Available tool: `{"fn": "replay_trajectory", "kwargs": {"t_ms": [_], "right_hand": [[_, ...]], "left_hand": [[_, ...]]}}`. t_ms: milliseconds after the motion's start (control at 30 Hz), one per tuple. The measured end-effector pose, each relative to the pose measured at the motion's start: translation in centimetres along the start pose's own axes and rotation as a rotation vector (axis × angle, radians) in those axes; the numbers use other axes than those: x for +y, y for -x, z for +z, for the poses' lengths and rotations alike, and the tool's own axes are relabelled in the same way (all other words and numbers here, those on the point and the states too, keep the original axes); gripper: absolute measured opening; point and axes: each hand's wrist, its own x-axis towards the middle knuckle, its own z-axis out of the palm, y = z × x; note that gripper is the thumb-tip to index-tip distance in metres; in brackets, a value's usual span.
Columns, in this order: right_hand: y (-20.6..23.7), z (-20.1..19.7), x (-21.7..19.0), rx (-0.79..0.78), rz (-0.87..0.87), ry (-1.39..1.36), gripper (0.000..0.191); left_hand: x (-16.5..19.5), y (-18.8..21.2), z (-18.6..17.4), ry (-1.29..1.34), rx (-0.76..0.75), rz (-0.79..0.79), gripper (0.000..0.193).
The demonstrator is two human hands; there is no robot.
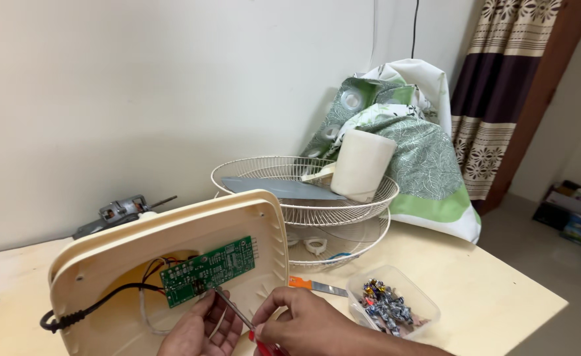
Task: The person services an electric fan lying on a table. They use a red-handled screwdriver to unscrew and remove the green circuit board from the fan housing, handle and reposition the board and its wires, screw the board back into place, and finally fit the gray back cover onto the housing.
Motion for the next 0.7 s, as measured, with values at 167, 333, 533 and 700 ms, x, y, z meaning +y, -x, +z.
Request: {"fn": "replay_trajectory", "kwargs": {"t_ms": [167, 333, 533, 700], "right_hand": [[-0.1, 0.4, 0.2, 0.046, 0.006, 0.026, 0.03], [0.0, 0.6, -0.7, 0.054, 0.002, 0.025, 0.03], [-0.3, 0.9, -0.7, 0.106, 0.042, 0.096, 0.029], [-1.3, 1.6, 0.1, 0.014, 0.098, -0.28, 0.019]], "left_hand": [[0.2, 0.0, 0.7, 0.011, 0.078, -0.028, 0.022], [0.4, -0.3, 1.1, -0.026, 0.075, -0.009, 0.022], [0.4, -1.7, 0.7, -0.019, 0.057, -0.004, 0.022], [0.3, 0.7, 1.3, -0.051, 0.074, 0.035, 0.017]]}}
